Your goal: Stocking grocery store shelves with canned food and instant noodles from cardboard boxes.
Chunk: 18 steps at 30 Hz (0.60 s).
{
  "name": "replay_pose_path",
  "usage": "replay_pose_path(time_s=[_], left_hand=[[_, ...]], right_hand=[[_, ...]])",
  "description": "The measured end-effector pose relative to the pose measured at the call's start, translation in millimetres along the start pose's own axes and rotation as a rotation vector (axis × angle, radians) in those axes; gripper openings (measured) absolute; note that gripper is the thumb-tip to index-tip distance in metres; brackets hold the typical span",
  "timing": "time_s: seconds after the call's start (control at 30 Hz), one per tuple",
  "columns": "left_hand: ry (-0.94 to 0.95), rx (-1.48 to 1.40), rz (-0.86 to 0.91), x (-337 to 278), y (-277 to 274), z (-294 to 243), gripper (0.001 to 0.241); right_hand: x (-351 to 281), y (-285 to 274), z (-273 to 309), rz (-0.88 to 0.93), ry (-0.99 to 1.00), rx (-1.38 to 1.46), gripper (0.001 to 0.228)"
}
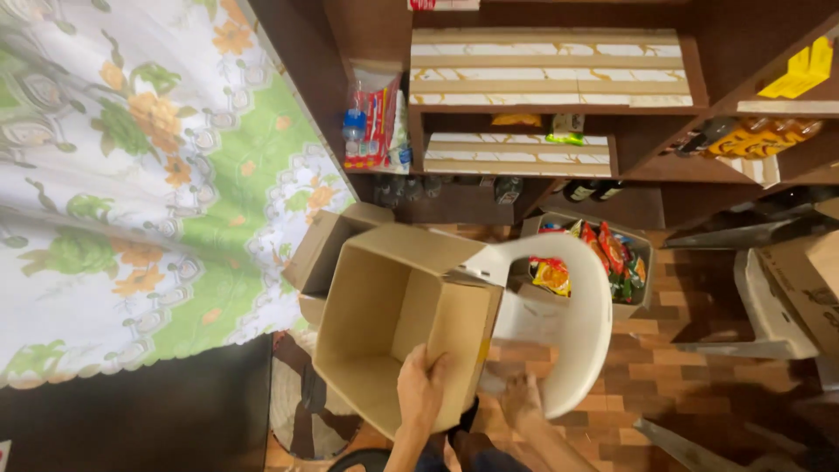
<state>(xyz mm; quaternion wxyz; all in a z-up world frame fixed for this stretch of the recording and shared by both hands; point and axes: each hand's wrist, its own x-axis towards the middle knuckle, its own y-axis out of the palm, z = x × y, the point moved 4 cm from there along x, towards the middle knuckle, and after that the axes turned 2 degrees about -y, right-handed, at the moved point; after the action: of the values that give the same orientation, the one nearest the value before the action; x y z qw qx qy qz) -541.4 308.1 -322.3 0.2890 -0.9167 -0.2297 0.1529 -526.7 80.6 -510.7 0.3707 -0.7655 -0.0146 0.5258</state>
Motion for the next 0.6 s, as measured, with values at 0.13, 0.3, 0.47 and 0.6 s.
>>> replay_pose_path(time_s=[0.13, 0.3, 0.47, 0.6], left_hand=[[-0.223, -0.285, 0.025, 3.7, -47.4, -3.0, 0.026], [-0.252, -0.610, 0.061, 36.9, -93.5, 1.1, 0.025], [-0.255, -0.532, 0.066, 69.5, -155.7, 13.6, 0.023], [-0.237, -0.522, 0.115, 88.1, -184.0, 23.9, 0.023]], right_hand=[[-33.3, -25.0, 12.8, 0.184, -0.024, 0.277, 0.049], [-34.2, 21.7, -14.6, 0.204, 0.124, 0.354, 0.063], [-32.5, 89.2, 21.2, 0.051, 0.214, 0.316, 0.067], [-102.5, 73.6, 92.1, -0.001, 0.213, 0.464, 0.066]])
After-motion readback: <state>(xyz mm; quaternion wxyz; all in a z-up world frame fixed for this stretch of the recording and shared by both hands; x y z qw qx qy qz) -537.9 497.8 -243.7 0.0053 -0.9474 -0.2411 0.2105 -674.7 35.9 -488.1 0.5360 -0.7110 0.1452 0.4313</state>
